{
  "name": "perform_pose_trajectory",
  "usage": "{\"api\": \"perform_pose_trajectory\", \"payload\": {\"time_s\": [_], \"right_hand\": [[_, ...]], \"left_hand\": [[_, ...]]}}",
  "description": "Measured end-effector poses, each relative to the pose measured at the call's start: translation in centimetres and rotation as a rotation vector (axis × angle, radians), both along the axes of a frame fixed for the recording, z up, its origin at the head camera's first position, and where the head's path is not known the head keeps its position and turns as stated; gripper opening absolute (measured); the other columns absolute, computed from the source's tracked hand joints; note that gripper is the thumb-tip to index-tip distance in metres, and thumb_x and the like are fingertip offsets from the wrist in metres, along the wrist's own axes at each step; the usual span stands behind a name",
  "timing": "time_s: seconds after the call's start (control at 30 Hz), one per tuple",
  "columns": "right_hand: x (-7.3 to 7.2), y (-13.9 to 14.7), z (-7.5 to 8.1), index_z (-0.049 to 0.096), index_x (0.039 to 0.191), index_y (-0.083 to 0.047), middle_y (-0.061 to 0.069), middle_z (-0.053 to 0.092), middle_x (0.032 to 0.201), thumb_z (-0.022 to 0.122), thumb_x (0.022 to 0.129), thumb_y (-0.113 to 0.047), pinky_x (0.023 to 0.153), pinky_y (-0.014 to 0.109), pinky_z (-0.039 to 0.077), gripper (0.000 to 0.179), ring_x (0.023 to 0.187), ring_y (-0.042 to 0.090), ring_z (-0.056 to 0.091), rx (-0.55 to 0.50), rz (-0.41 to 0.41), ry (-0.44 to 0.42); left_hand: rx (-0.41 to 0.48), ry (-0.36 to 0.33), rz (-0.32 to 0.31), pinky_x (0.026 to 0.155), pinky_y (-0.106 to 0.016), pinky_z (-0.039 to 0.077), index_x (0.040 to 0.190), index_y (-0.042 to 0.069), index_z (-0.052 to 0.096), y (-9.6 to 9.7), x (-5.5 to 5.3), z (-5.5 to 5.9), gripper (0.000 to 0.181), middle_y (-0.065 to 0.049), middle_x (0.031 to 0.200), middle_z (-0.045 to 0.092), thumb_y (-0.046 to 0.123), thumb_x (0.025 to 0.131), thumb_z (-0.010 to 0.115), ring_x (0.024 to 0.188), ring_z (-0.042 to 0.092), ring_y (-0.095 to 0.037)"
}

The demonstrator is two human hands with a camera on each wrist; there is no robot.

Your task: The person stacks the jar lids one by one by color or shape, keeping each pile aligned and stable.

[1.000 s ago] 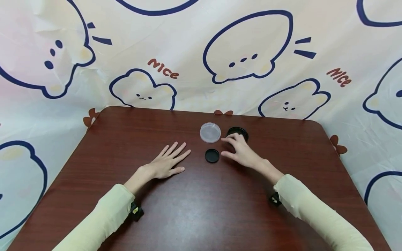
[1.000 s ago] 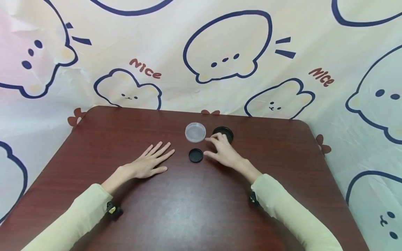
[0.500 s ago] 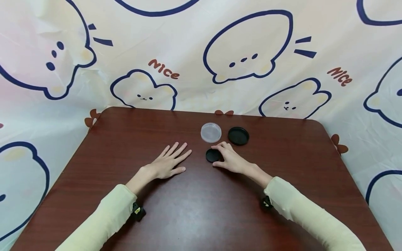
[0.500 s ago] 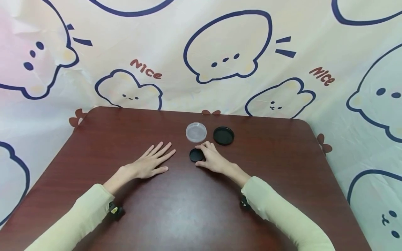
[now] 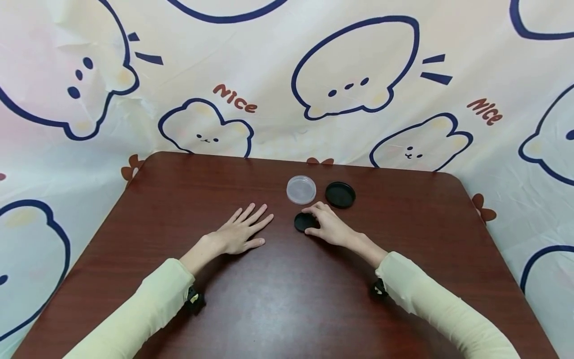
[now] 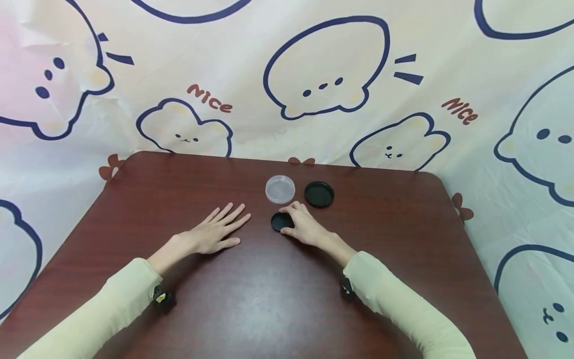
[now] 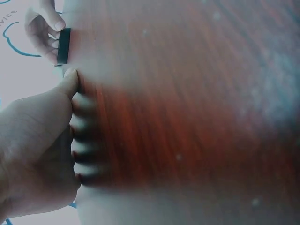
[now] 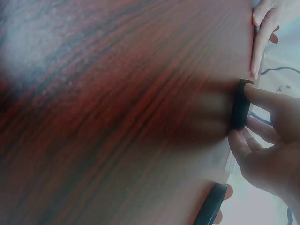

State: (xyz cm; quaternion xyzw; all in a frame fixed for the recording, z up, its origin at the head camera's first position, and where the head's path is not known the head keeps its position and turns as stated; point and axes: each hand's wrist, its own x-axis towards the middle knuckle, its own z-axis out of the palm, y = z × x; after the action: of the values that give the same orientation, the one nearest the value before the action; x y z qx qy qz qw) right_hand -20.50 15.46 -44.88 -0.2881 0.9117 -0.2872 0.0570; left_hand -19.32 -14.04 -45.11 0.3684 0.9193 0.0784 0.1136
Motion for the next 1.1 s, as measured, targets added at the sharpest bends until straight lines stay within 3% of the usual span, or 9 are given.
{"api": "perform_pose_trajectory", "payload": {"time_s": [0.27, 0.47, 0.73, 1.1], "right_hand": [[-0.2, 1.2, 0.8, 0.056, 0.13, 0.001, 0.017, 0.052, 0.115, 0.074, 0.087, -0.015, 0.088, 0.04, 0.046, 0.049, 0.101, 0.028, 0.055, -0.006, 0.018, -0.028], [-1.4, 3.8, 1.7, 0.057, 0.13, 0.003, 0.019, 0.05, 0.117, 0.074, 0.086, -0.012, 0.088, 0.043, 0.048, 0.049, 0.103, 0.032, 0.057, -0.031, -0.07, 0.019], [-3.0, 7.0, 2.4, 0.054, 0.13, 0.008, 0.026, 0.045, 0.121, 0.073, 0.086, -0.007, 0.087, 0.047, 0.048, 0.05, 0.104, 0.038, 0.055, -0.021, -0.203, 0.003], [-5.6, 8.3, 2.0, 0.052, 0.131, 0.013, 0.03, 0.044, 0.123, 0.071, 0.087, -0.006, 0.09, 0.049, 0.046, 0.052, 0.104, 0.042, 0.055, 0.041, -0.226, 0.0]], "left_hand": [[-0.033, -0.031, 0.016, 0.112, -0.058, 0.01, 0.156, 0.017, 0.02, 0.2, 0.1, 0.6, 0.065, -0.014, 0.161, 0.006, 0.042, 0.102, 0.046, 0.145, 0.004, -0.039], [-0.066, -0.032, 0.02, 0.111, -0.058, 0.013, 0.156, 0.018, 0.021, 0.4, 0.1, 1.0, 0.065, -0.014, 0.161, 0.008, 0.043, 0.101, 0.045, 0.145, 0.006, -0.039], [-0.087, -0.023, 0.011, 0.111, -0.058, 0.012, 0.156, 0.018, 0.02, 0.6, -0.1, 1.2, 0.065, -0.014, 0.161, 0.007, 0.043, 0.102, 0.044, 0.145, 0.006, -0.039], [-0.088, -0.03, 0.018, 0.111, -0.058, 0.012, 0.156, 0.017, 0.02, 0.5, 0.1, 1.0, 0.065, -0.013, 0.161, 0.007, 0.043, 0.102, 0.045, 0.145, 0.006, -0.039]]}}
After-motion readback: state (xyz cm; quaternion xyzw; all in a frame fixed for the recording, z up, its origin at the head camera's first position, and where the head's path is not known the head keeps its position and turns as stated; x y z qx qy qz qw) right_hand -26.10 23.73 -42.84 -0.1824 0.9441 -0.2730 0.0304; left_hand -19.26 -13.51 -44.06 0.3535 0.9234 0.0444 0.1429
